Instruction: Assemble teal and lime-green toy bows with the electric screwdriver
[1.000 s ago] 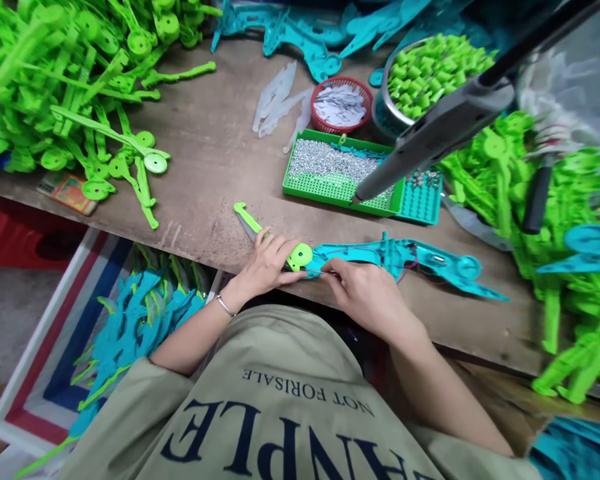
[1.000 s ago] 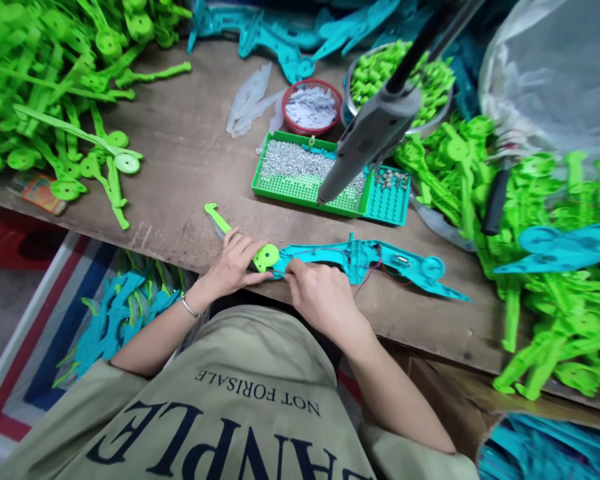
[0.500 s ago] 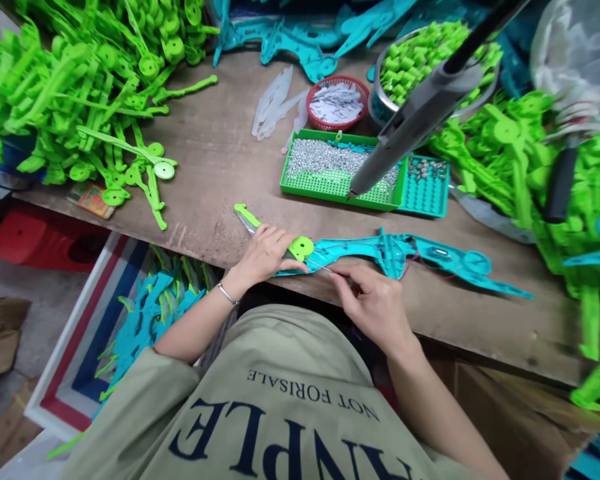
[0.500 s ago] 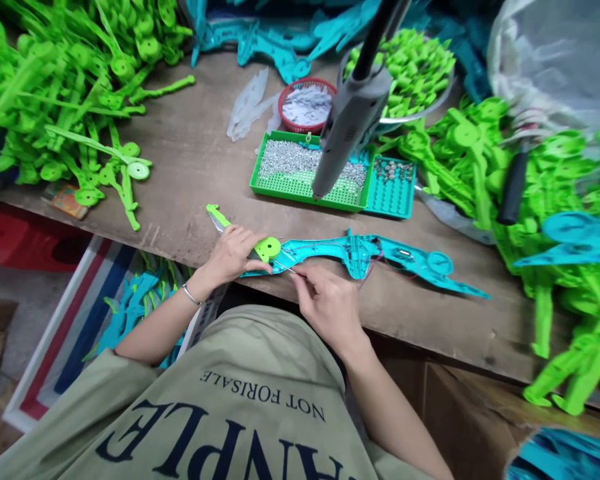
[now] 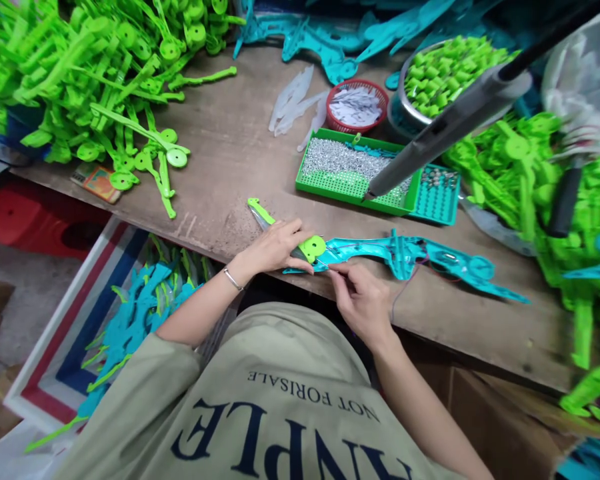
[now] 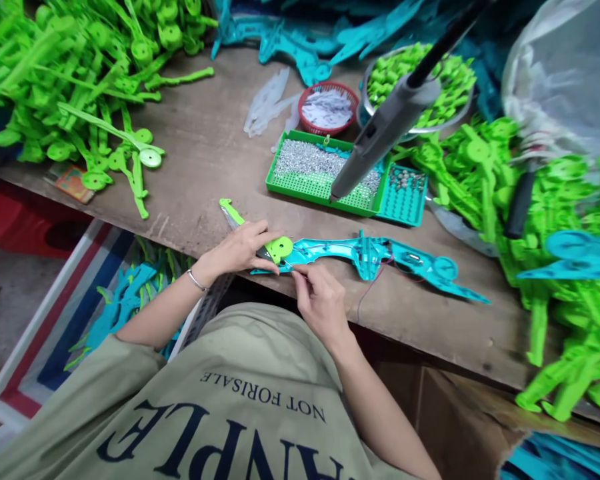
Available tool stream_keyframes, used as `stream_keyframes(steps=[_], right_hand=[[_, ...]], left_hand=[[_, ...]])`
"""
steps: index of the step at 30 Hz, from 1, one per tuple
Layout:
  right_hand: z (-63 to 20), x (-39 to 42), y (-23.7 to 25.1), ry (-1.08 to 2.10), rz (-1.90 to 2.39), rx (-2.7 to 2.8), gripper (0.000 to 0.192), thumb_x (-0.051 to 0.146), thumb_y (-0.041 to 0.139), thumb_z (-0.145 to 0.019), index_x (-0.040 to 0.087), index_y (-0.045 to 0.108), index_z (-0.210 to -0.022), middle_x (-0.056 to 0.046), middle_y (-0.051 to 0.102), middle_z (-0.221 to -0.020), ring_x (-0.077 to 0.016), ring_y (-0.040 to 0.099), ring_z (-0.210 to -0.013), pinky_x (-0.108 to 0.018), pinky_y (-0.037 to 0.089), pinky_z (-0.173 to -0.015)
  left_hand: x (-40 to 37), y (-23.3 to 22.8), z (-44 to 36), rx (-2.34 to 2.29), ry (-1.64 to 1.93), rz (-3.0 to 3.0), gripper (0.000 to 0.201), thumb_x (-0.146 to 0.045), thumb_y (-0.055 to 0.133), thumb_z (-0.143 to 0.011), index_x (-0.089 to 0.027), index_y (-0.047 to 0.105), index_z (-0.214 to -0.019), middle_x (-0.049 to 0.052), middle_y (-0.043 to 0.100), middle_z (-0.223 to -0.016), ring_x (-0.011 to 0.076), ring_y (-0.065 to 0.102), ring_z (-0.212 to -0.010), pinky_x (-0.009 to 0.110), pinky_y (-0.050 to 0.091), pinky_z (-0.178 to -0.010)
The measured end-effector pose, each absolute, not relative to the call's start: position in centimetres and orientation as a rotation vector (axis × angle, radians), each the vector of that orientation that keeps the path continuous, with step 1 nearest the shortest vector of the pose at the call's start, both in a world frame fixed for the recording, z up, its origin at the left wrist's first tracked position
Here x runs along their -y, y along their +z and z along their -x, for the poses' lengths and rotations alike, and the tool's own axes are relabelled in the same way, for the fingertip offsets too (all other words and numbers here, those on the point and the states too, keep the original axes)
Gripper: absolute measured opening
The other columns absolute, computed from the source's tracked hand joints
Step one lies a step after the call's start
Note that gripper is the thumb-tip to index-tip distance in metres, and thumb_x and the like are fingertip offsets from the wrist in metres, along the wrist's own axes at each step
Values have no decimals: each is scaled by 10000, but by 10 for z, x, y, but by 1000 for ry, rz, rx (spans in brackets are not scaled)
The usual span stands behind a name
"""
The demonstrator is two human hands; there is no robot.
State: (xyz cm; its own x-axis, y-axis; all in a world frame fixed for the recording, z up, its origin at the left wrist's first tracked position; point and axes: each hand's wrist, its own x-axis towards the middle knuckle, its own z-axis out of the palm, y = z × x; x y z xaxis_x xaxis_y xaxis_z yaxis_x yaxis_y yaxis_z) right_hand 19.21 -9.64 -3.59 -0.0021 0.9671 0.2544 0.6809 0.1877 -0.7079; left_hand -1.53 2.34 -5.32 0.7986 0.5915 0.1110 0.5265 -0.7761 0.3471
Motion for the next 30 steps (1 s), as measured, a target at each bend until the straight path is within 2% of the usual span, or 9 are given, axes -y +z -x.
stream_keyframes(steps=[4,7,10,14,17,22,27,30], right_hand=[[-193,97,-38,565,1569,1656,196,329,598,-979,212,749,-937,-76,793,-882,-200,740,-771,-335,604,-725],[-194,96,-40,683,1541,1472,184,356,649,-943,206,749,-910,-53,788,-837,-183,731,-719,-326,607,-707],[-192,93,-41,830,1533,1242,225,405,677,-913,195,741,-867,-20,741,-710,-151,675,-588,-286,573,-584],[-192,84,-40,972,1501,1025,295,473,712,-873,183,729,-825,14,662,-585,-112,579,-449,-239,497,-455],[-194,82,-40,983,1450,1077,289,469,727,-863,184,728,-818,5,679,-613,-118,606,-488,-243,517,-486],[-198,89,-51,871,1402,1261,191,387,743,-859,199,742,-893,-29,756,-769,-154,701,-642,-282,580,-612],[-195,88,-58,963,1375,1095,237,447,774,-843,215,755,-888,-25,755,-706,-173,728,-614,-296,603,-613],[-194,79,-56,997,1380,999,277,474,824,-779,213,766,-849,-28,753,-671,-188,729,-591,-316,620,-600]], left_hand=[[-27,-51,16,-834,284,-2730,782,-737,543,-911,-124,590,-1394,141,654,-1068,288,655,-994,385,472,-865],[-33,-53,17,-813,297,-2766,852,-752,576,-876,-112,554,-1437,149,669,-1061,306,658,-1023,409,477,-888],[-40,-52,21,-728,264,-2770,877,-751,650,-825,-112,566,-1420,148,685,-1050,313,661,-1030,416,483,-890],[-48,-44,23,-699,205,-2750,747,-666,677,-877,-139,589,-1399,134,705,-1050,290,675,-1019,385,486,-876],[-52,-39,20,-717,164,-2739,702,-645,696,-875,-148,626,-1365,121,723,-1009,279,694,-992,361,492,-853],[-56,-32,15,-740,101,-2713,684,-628,752,-829,-141,676,-1303,129,748,-1003,282,721,-985,335,495,-836],[-56,-24,10,-822,43,-2644,660,-603,787,-816,-147,664,-1277,144,764,-1091,299,727,-1037,321,481,-818],[-56,-18,7,-932,-15,-2616,671,-619,815,-781,-145,640,-1224,124,775,-998,301,742,-943,290,429,-701]])
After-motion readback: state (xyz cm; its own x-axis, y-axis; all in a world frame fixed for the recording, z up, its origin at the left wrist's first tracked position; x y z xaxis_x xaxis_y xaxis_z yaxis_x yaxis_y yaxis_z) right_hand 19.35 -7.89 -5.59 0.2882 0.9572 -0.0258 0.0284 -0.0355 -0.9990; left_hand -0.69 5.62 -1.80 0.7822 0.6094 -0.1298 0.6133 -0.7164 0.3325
